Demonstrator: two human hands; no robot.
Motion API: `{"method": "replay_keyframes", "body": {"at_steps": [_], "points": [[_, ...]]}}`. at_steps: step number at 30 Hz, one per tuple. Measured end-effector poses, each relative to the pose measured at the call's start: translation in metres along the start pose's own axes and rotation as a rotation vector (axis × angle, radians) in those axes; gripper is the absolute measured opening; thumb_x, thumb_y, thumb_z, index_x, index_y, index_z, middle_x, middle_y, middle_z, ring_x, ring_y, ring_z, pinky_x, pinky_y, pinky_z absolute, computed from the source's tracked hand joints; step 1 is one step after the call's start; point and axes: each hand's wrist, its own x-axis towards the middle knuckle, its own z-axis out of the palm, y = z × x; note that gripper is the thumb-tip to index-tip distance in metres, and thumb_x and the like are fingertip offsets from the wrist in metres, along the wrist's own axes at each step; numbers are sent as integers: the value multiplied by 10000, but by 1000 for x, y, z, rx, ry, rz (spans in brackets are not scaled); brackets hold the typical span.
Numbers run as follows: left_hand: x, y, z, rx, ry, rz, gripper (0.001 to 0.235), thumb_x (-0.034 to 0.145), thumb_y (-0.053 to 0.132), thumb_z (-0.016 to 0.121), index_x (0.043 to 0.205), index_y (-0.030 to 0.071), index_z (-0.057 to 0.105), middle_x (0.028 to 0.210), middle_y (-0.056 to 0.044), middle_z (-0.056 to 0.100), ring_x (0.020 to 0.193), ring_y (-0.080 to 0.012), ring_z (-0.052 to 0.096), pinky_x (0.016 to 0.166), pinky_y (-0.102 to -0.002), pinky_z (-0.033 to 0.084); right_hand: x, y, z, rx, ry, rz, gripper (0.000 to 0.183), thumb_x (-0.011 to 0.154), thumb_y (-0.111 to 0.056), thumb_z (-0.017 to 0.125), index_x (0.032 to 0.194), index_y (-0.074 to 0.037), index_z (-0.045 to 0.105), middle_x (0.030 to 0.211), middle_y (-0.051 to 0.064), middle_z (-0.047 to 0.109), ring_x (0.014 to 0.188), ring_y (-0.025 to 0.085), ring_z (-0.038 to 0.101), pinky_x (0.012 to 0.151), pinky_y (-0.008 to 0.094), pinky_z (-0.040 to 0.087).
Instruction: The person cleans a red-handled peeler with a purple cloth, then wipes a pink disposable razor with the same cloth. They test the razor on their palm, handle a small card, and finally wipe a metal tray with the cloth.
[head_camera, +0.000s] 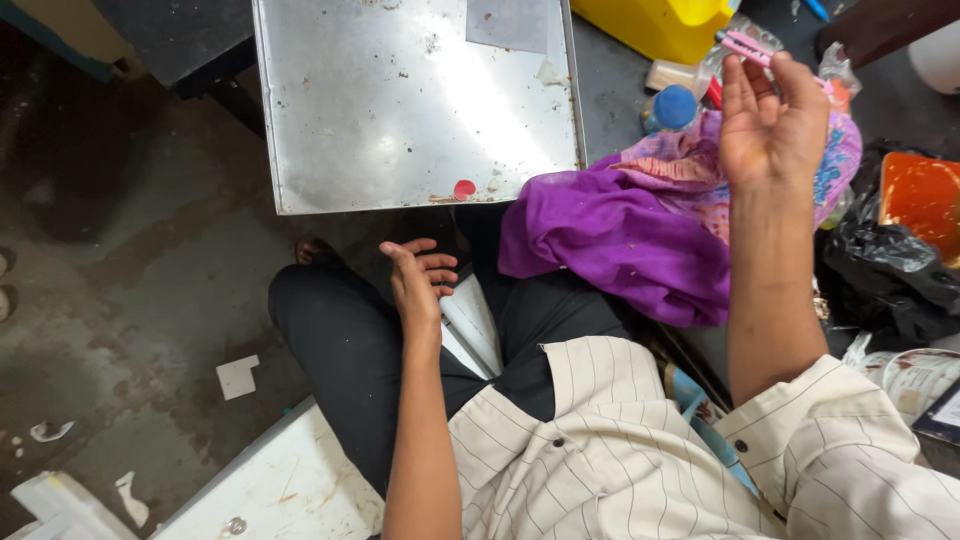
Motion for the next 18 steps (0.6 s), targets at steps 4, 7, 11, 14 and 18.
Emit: {"method": "replay_keyframes", "body": {"at_steps": [4,7,11,14,18], "points": [[0,-3,3,22,7,-15,917,941,776,177,1158,-7,601,822,-135,714,631,-137,637,500,-233,498,2,-6,1,47,-59,8,207,895,17,706,1026,91,565,1170,269,622,1201,389,644,1094,484,566],[3,-3,4,59,3,-30,911,948,767,176,1162,-7,604,819,-133,716,628,-134,640,497,-231,501,-12,-2,13,-12,-104,28,278,904,-27,683,1109,127,574,1225,290,656,1221,389,676,1085,436,609],[7,-4,11,70,8,-43,890,959,747,192,1170,-12,606,817,-137,717,609,-140,640,481,-235,498,-61,21,33,-218,-137,138,367,983,-43,636,1334,60,604,1188,192,659,1119,291,682,1012,401,623],[8,-6,12,81,-4,-37,890,966,740,198,1172,-17,618,814,-142,721,604,-141,643,474,-234,495,-98,39,54,-528,-340,193,221,1032,-55,654,1234,34,649,1067,154,667,936,261,683,820,369,599],[7,-7,10,93,-19,-33,894,969,737,198,1176,-20,627,819,-135,722,621,-144,650,488,-241,502,-130,76,94,-1307,-718,-165,201,989,-87,677,1177,-38,727,1054,92,693,947,192,696,822,324,607]]}}
